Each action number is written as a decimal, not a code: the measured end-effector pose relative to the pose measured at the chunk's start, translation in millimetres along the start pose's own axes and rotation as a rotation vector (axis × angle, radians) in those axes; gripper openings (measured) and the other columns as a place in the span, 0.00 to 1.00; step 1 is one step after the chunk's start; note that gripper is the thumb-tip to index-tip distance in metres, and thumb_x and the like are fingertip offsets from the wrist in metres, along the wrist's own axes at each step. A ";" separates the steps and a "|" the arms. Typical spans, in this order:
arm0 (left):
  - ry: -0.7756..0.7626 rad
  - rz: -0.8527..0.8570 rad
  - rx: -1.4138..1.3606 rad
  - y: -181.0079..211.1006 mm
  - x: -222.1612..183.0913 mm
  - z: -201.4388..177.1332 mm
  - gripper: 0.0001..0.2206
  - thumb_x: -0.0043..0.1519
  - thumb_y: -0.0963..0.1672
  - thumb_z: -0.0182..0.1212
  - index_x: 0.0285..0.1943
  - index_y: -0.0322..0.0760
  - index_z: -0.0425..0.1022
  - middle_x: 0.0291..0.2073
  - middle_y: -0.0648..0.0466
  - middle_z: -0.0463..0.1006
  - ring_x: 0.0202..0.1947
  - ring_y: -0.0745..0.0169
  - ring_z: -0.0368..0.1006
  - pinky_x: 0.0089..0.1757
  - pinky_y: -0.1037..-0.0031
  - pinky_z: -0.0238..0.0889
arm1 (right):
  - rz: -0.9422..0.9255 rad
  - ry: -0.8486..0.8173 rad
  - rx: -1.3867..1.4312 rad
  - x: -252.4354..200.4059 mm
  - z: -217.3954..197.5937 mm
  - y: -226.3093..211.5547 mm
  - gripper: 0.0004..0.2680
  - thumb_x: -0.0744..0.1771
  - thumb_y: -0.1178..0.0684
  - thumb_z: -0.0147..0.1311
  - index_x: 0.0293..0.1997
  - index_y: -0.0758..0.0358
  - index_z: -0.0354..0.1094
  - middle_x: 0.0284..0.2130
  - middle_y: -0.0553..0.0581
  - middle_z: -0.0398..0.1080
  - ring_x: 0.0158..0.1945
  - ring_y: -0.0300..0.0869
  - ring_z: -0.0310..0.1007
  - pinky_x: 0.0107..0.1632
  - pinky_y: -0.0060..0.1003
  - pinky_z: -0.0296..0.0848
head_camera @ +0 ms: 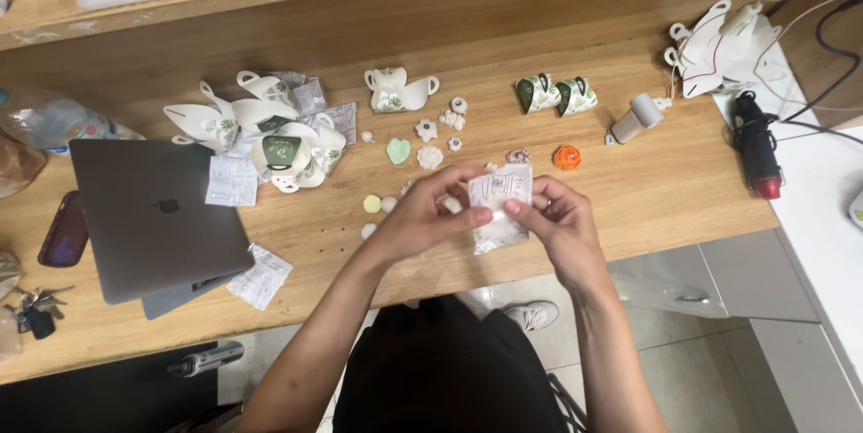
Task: Packaging decorative wax candles into small bags and boxes.
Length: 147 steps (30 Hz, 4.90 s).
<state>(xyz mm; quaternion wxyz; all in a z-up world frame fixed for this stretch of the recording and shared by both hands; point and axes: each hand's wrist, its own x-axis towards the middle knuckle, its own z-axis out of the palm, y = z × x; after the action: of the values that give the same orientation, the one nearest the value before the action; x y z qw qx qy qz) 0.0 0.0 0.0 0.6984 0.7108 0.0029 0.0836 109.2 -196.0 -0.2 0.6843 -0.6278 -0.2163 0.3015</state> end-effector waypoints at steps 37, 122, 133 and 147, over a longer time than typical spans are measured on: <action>0.316 0.322 0.118 -9.4 -21.9 39.5 0.14 0.71 0.45 0.59 0.63 0.35 0.72 0.66 0.48 0.74 0.62 0.53 0.77 0.58 0.67 0.73 | -0.035 0.129 0.467 8.9 37.4 5.8 0.26 0.63 0.72 0.48 0.72 0.68 0.54 0.50 0.58 0.68 0.53 0.41 0.71 0.56 0.36 0.73; -0.284 -0.098 0.921 -259.8 137.6 292.5 0.21 0.56 0.51 0.67 0.51 0.33 0.75 0.61 0.43 0.71 0.65 0.43 0.61 0.63 0.53 0.47 | 0.382 0.432 -0.750 44.1 -350.0 248.6 0.14 0.68 0.43 0.59 0.35 0.68 0.75 0.30 0.63 0.77 0.36 0.52 0.76 0.38 0.48 0.73; 0.554 -0.469 0.275 -266.8 195.2 301.6 0.34 0.47 0.45 0.78 0.61 0.30 0.64 0.49 0.44 0.78 0.52 0.47 0.77 0.51 0.63 0.69 | 0.424 0.217 -1.369 71.2 -340.4 213.9 0.15 0.67 0.39 0.57 0.36 0.63 0.78 0.36 0.65 0.78 0.42 0.56 0.79 0.44 0.51 0.77; 0.253 -0.181 0.818 -275.6 201.7 313.9 0.26 0.55 0.40 0.68 0.63 0.36 0.67 0.58 0.46 0.72 0.59 0.43 0.71 0.55 0.59 0.67 | 0.250 0.276 -0.282 15.7 -360.6 223.8 0.29 0.61 0.67 0.50 0.73 0.57 0.58 0.52 0.69 0.72 0.50 0.51 0.76 0.54 0.40 0.77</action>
<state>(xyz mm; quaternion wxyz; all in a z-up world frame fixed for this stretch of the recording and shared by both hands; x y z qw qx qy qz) 268.5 -280.4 -253.9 0.3581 0.9099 0.1837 0.1006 332.3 -441.3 -265.6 0.5703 -0.7743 -0.0811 0.2621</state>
